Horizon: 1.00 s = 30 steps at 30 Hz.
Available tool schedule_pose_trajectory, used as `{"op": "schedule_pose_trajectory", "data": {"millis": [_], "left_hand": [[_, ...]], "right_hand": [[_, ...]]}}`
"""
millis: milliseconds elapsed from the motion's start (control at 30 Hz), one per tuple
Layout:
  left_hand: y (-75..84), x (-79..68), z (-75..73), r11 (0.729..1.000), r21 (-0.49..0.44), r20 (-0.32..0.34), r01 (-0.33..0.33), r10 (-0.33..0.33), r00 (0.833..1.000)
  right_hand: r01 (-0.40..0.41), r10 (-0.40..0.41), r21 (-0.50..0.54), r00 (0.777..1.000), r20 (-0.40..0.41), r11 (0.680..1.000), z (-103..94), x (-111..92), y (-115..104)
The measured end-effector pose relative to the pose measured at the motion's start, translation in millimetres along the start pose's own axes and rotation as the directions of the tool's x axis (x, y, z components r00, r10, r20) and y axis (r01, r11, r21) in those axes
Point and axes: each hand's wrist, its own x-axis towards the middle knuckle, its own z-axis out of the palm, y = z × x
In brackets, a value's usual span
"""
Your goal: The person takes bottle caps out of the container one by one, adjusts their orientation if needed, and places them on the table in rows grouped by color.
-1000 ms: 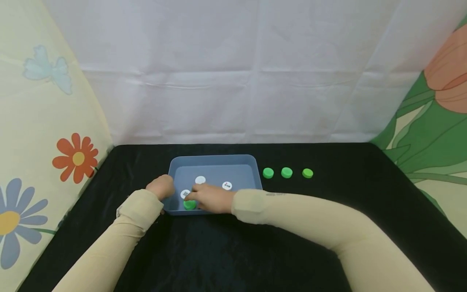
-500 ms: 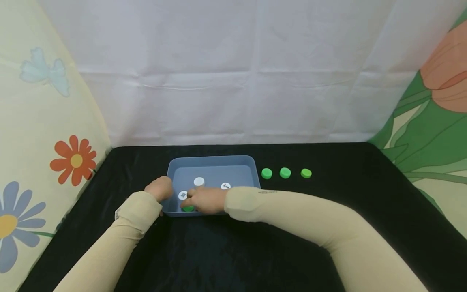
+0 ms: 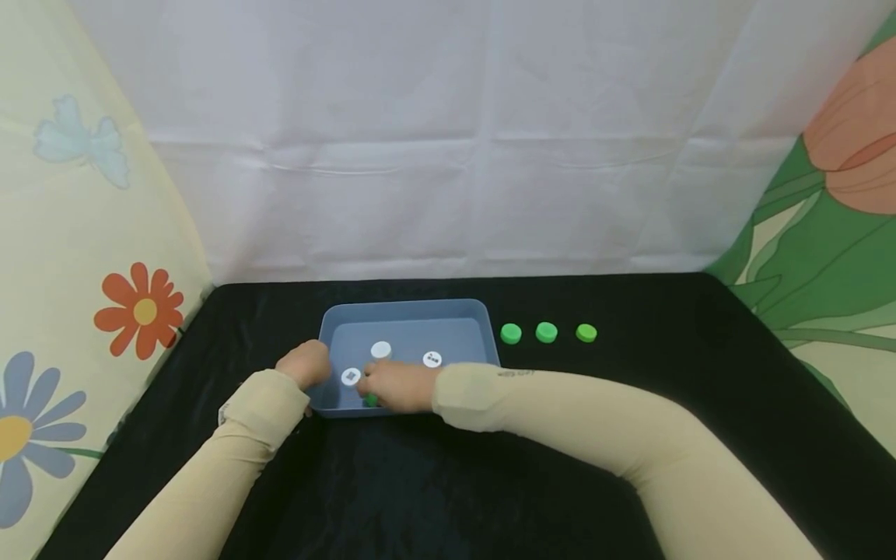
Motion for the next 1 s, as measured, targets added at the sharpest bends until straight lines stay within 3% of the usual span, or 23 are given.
{"op": "schedule_pose_trajectory", "data": {"millis": [400,800,1000], "left_hand": [[-5.5,11.0,3.6,1.0,0.029,0.011,0.009,-0.01,1.0],[-1.3,1.5,0.6,1.0,0.021,-0.01,0.006,-0.005,1.0],[-0.2,2.2,1.9,1.0,0.005,-0.007,0.023,-0.023,1.0]], "right_hand": [[-0.03,0.029,-0.017,0.998,-0.055,0.999,0.1,-5.2,0.5],[-0.066,0.074,0.1,0.994,-0.077,0.993,-11.9,-27.0,4.7],[-0.028,0.041,0.107,0.991,-0.127,0.994,-13.8,-42.7,11.4]]}}
